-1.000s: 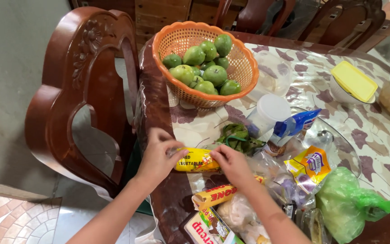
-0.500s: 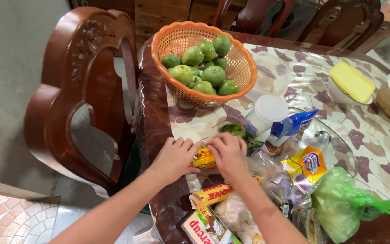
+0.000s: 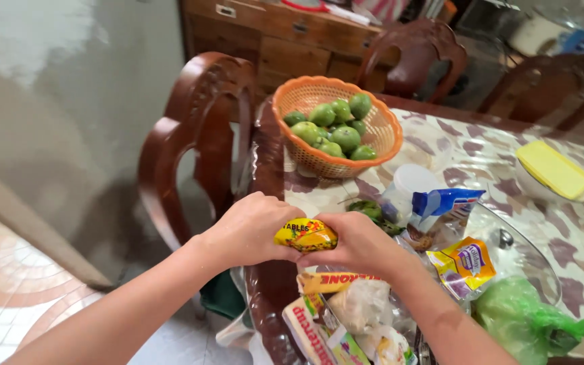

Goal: The person is moving various food items and frozen goods from a dining table into a nearby refrigerator.

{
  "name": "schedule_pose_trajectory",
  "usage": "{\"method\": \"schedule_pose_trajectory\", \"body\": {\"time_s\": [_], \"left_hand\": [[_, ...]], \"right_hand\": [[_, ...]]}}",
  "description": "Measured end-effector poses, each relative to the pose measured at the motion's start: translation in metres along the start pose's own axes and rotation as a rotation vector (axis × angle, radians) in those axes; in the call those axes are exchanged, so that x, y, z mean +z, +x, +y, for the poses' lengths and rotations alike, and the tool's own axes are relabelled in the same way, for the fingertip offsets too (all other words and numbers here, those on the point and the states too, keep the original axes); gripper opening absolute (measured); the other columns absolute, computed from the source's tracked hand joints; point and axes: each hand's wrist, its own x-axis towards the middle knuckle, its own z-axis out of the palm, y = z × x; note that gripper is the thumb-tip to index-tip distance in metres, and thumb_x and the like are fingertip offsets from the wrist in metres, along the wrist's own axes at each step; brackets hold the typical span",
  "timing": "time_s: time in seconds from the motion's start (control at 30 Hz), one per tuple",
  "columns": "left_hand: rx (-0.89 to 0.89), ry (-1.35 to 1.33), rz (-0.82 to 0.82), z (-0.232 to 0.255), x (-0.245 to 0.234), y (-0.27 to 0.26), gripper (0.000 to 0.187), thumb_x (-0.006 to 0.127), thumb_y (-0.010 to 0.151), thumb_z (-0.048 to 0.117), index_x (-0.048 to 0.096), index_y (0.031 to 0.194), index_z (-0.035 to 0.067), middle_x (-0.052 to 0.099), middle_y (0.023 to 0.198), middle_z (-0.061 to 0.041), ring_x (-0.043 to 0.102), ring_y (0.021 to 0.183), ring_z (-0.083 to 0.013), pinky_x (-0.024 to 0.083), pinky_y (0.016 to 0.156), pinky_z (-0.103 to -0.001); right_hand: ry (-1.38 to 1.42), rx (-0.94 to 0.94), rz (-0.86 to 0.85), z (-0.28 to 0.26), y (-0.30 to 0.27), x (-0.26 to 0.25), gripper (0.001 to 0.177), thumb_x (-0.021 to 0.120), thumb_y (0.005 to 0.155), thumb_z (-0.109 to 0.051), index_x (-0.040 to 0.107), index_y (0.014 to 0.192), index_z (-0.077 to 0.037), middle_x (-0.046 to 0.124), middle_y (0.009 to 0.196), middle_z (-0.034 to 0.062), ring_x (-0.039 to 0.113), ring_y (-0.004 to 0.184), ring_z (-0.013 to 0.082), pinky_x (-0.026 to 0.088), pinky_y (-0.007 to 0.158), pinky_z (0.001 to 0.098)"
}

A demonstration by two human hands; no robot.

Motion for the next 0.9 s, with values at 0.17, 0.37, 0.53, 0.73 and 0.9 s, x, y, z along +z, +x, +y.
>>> {"method": "schedule_pose_trajectory", "body": {"time_s": [0.17,0.37,0.53,0.73,0.9], "left_hand": [[-0.035,0.057,0.09,0.057,-0.006,-0.045,0.049,0.082,0.072,0.046,0.074,0.106,0.012,0.076,0.092,-0.009,0.071,0.089,-0.0311,0.053,0.078,-0.045],[-0.296,0.229,0.018,0.138,-0.02,-0.113,0.081,0.087,0.06,0.065,0.067,0.11,0.005,0.074,0.086,-0.013,0.071,0.087,-0.0333,0.053,0.08,-0.045],[-0.48,0.078,0.041,0.196,-0.026,-0.172,0.063,0.085,0.063,0.058,0.071,0.099,0.008,0.073,0.084,-0.013,0.071,0.084,-0.0339,0.055,0.075,-0.044],[-0.406,0.129,0.217,0.248,-0.035,-0.252,0.055,0.086,0.065,0.055,0.072,0.086,0.006,0.072,0.082,-0.014,0.069,0.082,-0.0358,0.053,0.073,-0.046],[-0.583,0.277,0.301,0.3,-0.044,-0.325,0.052,0.085,0.069,0.056,0.073,0.081,0.007,0.071,0.078,-0.013,0.068,0.082,-0.0342,0.052,0.077,-0.046]], "right_hand": [[-0.002,-0.078,-0.081,-0.033,-0.037,-0.008,0.042,0.088,0.074,-0.037,0.074,0.099,-0.006,0.075,0.078,0.01,0.068,0.066,0.0207,0.054,0.065,0.0344],[0.119,-0.125,-0.239,-0.05,-0.087,-0.008,0.039,0.088,0.075,-0.033,0.076,0.1,-0.006,0.076,0.082,0.0068,0.064,0.073,0.0108,0.054,0.069,0.0303],[0.208,-0.294,-0.363,-0.106,-0.13,-0.003,0.041,0.088,0.075,-0.03,0.074,0.105,-0.006,0.077,0.089,0.0038,0.067,0.081,0.0066,0.057,0.075,0.0277],[0.068,-0.421,-0.384,-0.168,-0.158,0.021,0.04,0.09,0.071,-0.027,0.072,0.1,-0.006,0.079,0.083,0.0018,0.07,0.074,0.0068,0.059,0.072,0.028],[0.216,-0.626,-0.537,-0.221,-0.154,0.05,0.032,0.087,0.078,-0.023,0.074,0.101,-0.004,0.08,0.084,0.0043,0.065,0.075,0.0065,0.058,0.073,0.0291]]}}
